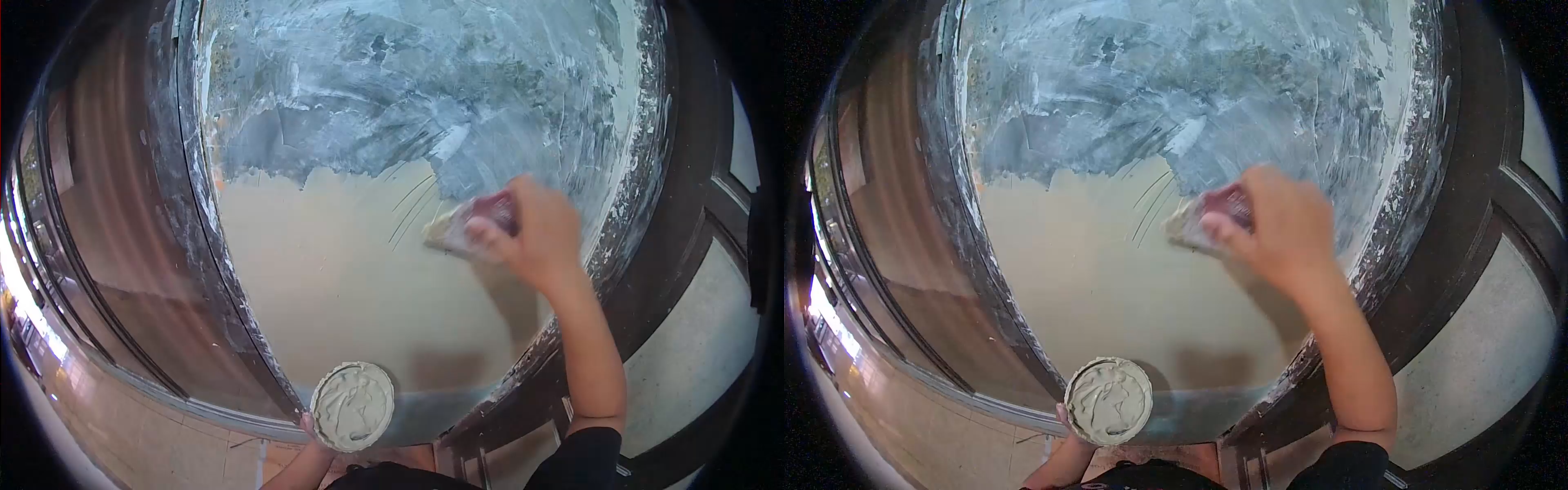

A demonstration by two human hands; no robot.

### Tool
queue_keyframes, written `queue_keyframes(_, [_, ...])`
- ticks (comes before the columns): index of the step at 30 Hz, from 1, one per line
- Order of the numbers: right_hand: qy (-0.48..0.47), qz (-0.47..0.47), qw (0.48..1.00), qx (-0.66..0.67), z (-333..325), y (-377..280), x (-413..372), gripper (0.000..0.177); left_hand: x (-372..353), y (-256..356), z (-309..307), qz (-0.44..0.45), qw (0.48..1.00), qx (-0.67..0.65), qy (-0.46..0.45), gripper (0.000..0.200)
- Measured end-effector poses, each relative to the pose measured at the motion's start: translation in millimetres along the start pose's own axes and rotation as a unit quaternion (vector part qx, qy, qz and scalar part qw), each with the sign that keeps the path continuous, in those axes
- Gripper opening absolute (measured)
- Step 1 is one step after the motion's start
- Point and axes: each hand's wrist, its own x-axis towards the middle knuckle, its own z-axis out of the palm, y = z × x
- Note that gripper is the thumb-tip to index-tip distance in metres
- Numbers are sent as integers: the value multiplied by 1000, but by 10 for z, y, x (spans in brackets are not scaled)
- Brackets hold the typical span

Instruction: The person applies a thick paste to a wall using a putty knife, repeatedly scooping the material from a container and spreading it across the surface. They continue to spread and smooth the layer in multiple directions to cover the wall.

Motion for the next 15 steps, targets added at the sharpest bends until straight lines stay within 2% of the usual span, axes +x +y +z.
queue_keyframes(1, [0, 2, 1000, -1, 88, 15, -8, 43, -6, 4, -23, -7, 1000, -3, -3, 110])
queue_keyframes(3, [27, -52, 998, 3, 193, 22, 36, 45, 21, 36, -64, -24, 1000, -6, -12, 110])
queue_keyframes(4, [30, 41, 999, -16, 107, 99, 85, 45, 65, 36, -74, -25, 999, -13, -25, 112])
queue_keyframes(5, [30, 44, 998, -18, 5, 133, 135, 45, 71, 45, -71, -29, 999, -12, -27, 112])
queue_keyframes(7, [72, 143, 985, 59, -142, 180, 197, 44, 76, 63, -47, -37, 999, -12, -21, 115])
queue_keyframes(8, [63, 105, 991, 47, -154, 120, 190, 44, 100, 77, -28, -38, 999, -12, -24, 115])
queue_keyframes(9, [65, 106, 991, 44, -102, 54, 159, 44, 131, 94, -2, -46, 998, -4, -31, 116])
queue_keyframes(11, [7, -109, 994, -9, 100, -36, 85, 44, 147, 96, 51, -56, 998, 4, -38, 118])
queue_keyframes(12, [29, -139, 989, -32, 146, -41, 106, 43, 153, 87, 85, -53, 998, 8, -31, 118])
queue_keyframes(13, [30, -136, 990, -33, 107, 16, 162, 43, 165, 87, 98, -50, 998, 12, -24, 119])
queue_keyframes(15, [57, 0, 998, -24, -106, 155, 341, 41, 163, 61, 18, -35, 998, 31, -43, 112])
